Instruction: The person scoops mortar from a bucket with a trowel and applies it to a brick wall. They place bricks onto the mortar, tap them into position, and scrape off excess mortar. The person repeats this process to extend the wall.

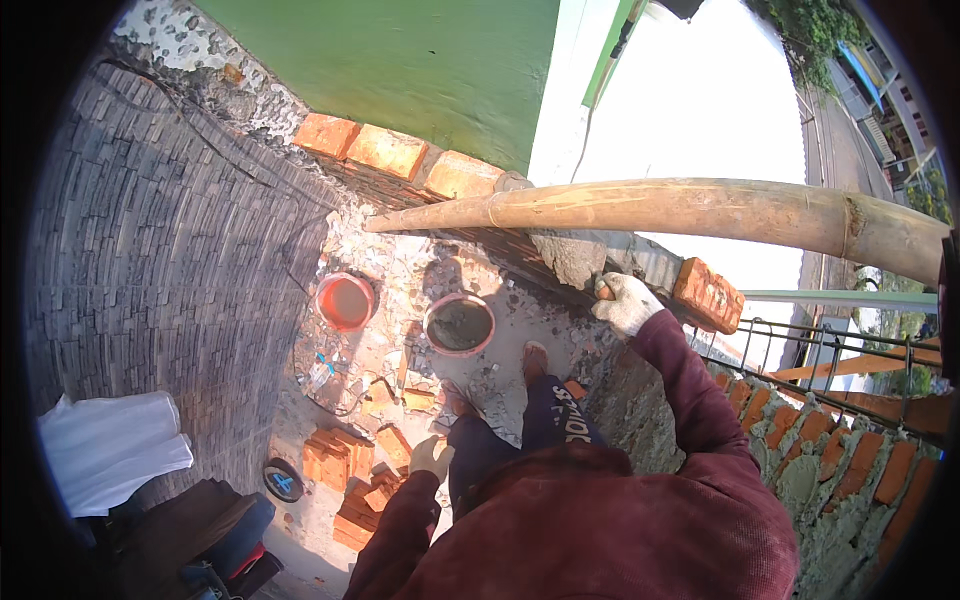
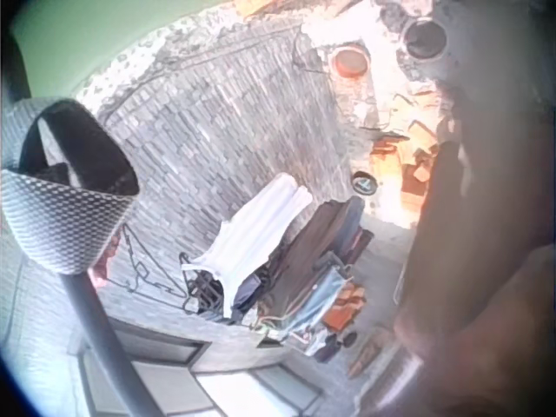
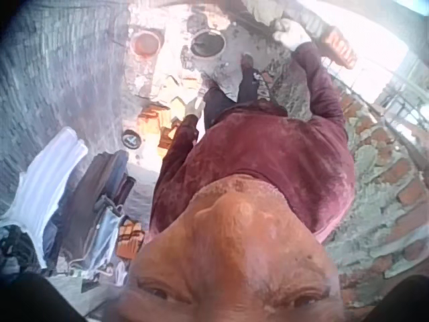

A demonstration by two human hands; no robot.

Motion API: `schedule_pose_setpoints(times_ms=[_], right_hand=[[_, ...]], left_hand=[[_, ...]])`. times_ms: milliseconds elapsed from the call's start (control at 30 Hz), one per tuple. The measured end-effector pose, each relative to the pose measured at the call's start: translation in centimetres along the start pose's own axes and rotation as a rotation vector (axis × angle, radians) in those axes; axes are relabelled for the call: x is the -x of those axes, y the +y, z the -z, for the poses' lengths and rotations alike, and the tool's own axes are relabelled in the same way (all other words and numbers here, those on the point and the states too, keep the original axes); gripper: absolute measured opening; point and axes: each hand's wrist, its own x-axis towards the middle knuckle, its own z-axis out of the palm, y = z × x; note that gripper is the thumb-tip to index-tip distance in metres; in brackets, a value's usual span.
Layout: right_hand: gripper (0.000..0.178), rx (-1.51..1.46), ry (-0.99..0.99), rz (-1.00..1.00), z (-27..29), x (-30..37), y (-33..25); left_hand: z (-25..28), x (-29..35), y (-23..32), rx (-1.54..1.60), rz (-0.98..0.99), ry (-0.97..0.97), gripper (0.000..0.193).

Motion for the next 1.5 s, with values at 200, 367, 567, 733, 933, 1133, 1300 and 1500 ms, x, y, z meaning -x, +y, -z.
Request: schedule_pose_setpoints(times_ms=[200,367,567,733,933,1133,1300,1500], right_hand=[[0.038,0.501,0.318,0.291,-4.5,-9.9,-0.7],[0.037,0.655,0.458,0.331,-9.1,-13.1,1.8],[0.040,0.084,-0.011,0.047,-0.8,-4.9,-2.3],[0.039,-0.750,-0.136,-0.268,-2.9,-7.5,-0.2],[0.052,-0.151,-0.051,-0.084,-5.9,-10.3,0.6],[0.050,0.300,0.026,0.367,-8.1,-8.9,-1.9],[0.042,0.367,-0.096,0.209,-10.3,-10.7,-1.4],[0.033,0.439,0.000,0.274,-11.1,-7.0,0.1]], left_hand=[[-0.1,5.7,0.0,0.071,0.209,0.013,0.071],[-0.6,9.2,2.3,0.108,0.233,0.004,0.068],[-1.4,8.5,-0.7,0.152,0.233,-0.021,0.067],[0.9,1.3,0.1,0.377,0.260,-0.179,0.059],[8.9,-4.4,-0.1,0.077,-0.116,0.000,0.050],[12.6,-2.6,-0.4,0.132,-0.016,-0.004,0.051],[13.7,-4.6,2.5,0.027,0.097,-0.168,0.051],[12.9,-4.3,-1.2,0.301,0.130,-0.089,0.051]])
